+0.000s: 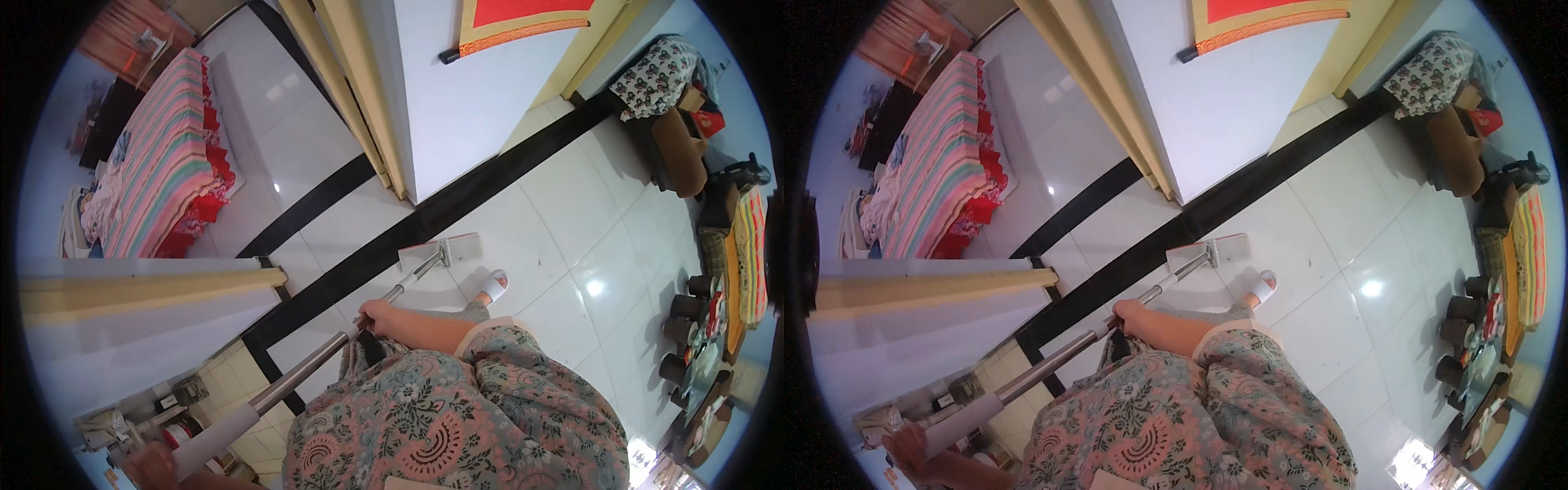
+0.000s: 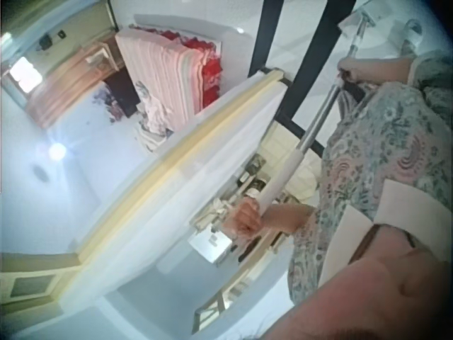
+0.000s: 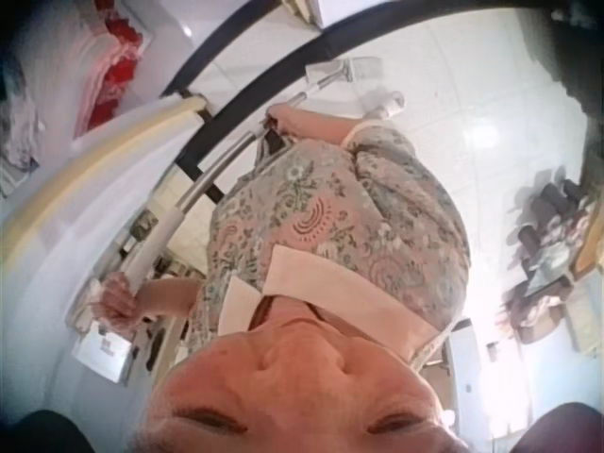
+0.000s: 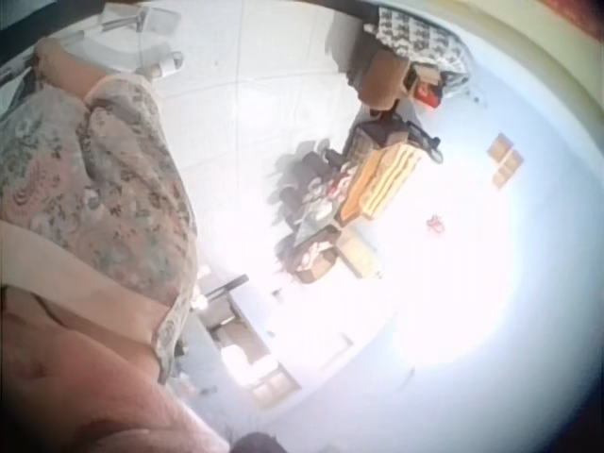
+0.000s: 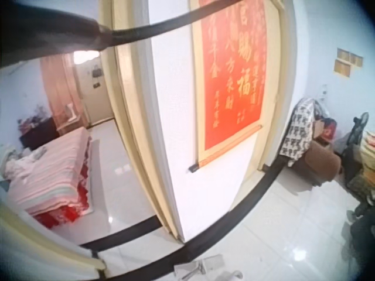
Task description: The person mops the tiled floor of a living room using a flat mop. They move around furniture, including a sofa and a coffee table, to clean the entire visible area. The person also briefly handles a small object from a red box before resuming the mopping task.
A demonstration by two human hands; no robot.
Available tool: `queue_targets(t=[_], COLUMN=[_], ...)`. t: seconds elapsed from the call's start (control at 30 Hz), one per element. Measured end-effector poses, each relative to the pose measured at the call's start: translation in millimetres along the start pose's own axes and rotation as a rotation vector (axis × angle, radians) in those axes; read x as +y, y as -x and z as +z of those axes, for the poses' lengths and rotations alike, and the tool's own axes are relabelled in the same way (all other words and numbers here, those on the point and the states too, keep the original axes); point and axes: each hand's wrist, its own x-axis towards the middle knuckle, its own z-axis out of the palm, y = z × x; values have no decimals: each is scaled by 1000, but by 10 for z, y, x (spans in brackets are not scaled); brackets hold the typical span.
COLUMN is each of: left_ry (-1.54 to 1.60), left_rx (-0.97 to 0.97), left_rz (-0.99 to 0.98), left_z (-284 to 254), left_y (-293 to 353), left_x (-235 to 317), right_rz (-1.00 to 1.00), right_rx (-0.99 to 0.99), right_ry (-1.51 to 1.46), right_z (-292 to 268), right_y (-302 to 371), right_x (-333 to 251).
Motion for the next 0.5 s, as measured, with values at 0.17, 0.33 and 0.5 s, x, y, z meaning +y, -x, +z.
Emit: queue_targets(t=[0.17, 0.33, 0.5], left_ry=[-194, -76, -102], left_rx=[671, 684, 312], left_rz=[87, -3, -134], left_z=[472, 1125, 2062], left_y=[92, -19, -510], left_x=[-567, -1260, -1898], right_rz=[-425, -439, -604], right_rx=[67, 208, 392], right_ry=[8, -431, -349], right_z=[-307, -864, -1972], right_y=[-372, -99, -229], right_x=[-257, -1197, -2249])
